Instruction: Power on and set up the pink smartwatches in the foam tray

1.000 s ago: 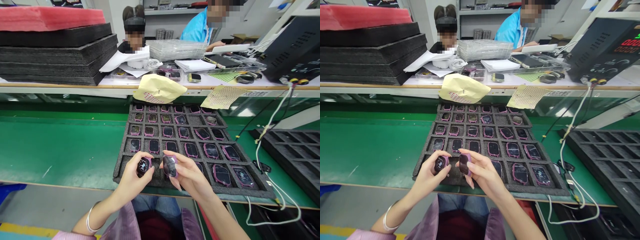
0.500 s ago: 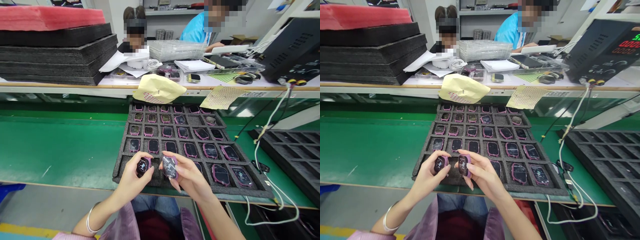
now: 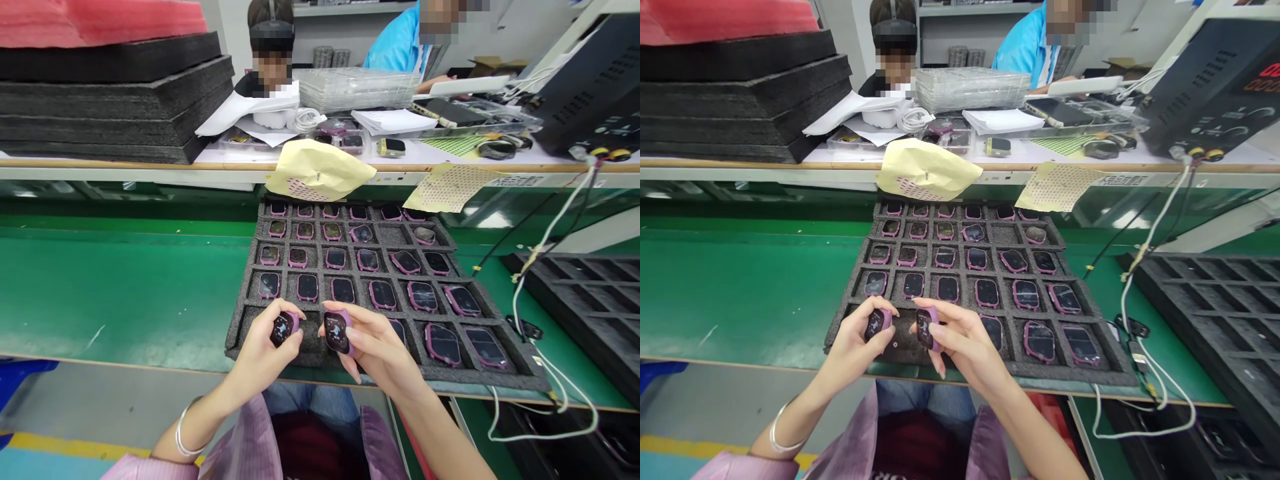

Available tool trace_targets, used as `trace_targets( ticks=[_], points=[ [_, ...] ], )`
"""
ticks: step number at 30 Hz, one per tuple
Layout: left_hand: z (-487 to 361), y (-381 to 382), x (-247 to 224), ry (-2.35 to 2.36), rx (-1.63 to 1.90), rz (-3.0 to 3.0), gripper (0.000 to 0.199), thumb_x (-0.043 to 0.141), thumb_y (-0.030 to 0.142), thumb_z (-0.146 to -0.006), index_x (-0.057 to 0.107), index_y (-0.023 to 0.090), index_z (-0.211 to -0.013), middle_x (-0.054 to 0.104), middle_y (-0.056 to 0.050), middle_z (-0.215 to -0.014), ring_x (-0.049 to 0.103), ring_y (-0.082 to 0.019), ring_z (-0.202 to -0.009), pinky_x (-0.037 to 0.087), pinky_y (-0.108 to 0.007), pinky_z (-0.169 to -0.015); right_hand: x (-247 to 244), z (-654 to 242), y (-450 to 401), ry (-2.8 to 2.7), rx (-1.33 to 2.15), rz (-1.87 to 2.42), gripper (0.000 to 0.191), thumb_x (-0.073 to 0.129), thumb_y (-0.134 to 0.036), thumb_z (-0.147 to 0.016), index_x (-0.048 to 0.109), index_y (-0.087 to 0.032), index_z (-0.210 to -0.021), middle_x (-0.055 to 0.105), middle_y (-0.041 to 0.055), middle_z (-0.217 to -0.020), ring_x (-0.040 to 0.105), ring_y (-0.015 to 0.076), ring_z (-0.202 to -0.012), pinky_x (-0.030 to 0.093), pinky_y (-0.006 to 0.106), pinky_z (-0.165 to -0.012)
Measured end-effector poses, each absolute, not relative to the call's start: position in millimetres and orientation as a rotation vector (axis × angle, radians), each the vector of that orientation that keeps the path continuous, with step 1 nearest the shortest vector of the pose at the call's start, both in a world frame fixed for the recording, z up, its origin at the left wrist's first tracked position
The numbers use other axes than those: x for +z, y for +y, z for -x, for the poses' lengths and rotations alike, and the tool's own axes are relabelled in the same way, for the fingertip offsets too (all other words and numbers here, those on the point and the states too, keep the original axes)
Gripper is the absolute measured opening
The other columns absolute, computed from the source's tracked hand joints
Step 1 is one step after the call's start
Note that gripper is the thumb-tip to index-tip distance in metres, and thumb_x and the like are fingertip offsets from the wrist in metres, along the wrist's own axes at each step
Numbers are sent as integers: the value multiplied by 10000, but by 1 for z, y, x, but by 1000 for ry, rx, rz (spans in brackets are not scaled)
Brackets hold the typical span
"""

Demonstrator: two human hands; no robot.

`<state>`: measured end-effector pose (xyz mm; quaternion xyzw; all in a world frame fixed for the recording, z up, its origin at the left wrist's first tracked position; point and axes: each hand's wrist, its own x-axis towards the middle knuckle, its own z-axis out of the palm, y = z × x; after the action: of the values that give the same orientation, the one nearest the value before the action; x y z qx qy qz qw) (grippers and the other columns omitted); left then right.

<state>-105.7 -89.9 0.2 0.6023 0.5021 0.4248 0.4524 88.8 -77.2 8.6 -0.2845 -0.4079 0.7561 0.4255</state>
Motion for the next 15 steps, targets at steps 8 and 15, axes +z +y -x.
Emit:
trace_targets(
  ticks=[8, 15],
  points=[
    [106, -91, 4, 1251, 1069, -1388, 163, 532, 126, -786, 538, 199, -931, 513, 32, -784, 462, -93, -590, 361, -209, -563, 8, -88, -77, -973, 1900, 694, 349, 678, -261, -819, 657, -220, -1165, 707, 91, -912, 544, 55, -426, 417, 152, -378],
    [105, -92, 3, 1241, 1162, -1438, 182, 538, 120, -793, 529, 206, -954, 508, 30, -795, 495, -111, -692, 391, -211, -661, 5, -89, -79, -980, 1871, 699, 363, 682, -265, -819, 648, -223, -1178, 705, 90, -915, 558, 65, -440, 425, 157, -383]
  ],
)
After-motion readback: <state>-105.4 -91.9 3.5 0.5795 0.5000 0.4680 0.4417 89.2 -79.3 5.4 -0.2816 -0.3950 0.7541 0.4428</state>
